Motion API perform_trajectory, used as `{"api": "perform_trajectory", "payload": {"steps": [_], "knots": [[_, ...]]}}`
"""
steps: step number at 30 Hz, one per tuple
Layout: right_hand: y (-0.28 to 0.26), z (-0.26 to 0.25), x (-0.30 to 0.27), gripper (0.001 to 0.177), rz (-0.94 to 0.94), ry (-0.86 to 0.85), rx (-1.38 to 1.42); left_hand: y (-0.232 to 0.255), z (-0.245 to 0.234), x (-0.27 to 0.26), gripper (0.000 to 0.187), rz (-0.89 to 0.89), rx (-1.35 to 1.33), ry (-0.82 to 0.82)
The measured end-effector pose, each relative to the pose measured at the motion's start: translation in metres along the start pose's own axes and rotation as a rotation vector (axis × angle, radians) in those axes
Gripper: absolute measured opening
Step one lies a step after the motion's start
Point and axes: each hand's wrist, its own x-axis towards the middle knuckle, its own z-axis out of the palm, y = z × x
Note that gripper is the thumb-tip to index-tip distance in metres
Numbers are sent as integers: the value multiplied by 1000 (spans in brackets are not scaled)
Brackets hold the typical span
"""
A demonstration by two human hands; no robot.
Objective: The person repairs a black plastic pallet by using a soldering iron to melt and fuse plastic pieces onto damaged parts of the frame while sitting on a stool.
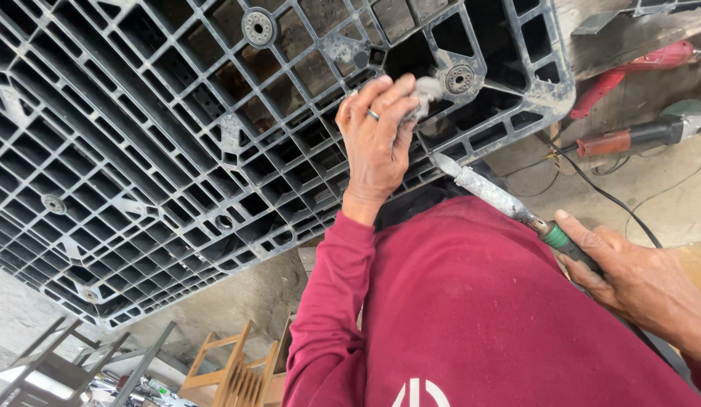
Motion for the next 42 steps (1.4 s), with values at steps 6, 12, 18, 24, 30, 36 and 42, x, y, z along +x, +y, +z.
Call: {"api": "perform_trajectory", "payload": {"steps": [6, 12, 18, 24, 30, 36, 42], "knots": [[-12, 2, -1, 67, 62, 99, 248, 9, -8, -24, 45, 35, 73, -161], [-31, -6, 6, 51, 77, 102, 363, 9, -12, -18, 57, 12, -15, -253], [-22, 12, 16, 57, 173, -36, 283, 8, -18, -18, 57, 39, -127, -303], [-1, 38, 29, 45, -25, 130, 321, 11, -7, -28, 45, 25, -28, -159], [8, 33, 29, 41, 45, 58, 483, 18, -5, -30, 51, -35, 41, -198], [14, 37, 14, 42, 5, 185, 523, 17, -2, -33, 51, -58, 33, -172], [13, 44, 16, 40, -88, 232, 489, 19, -2, -32, 49, -64, 28, -148]]}}
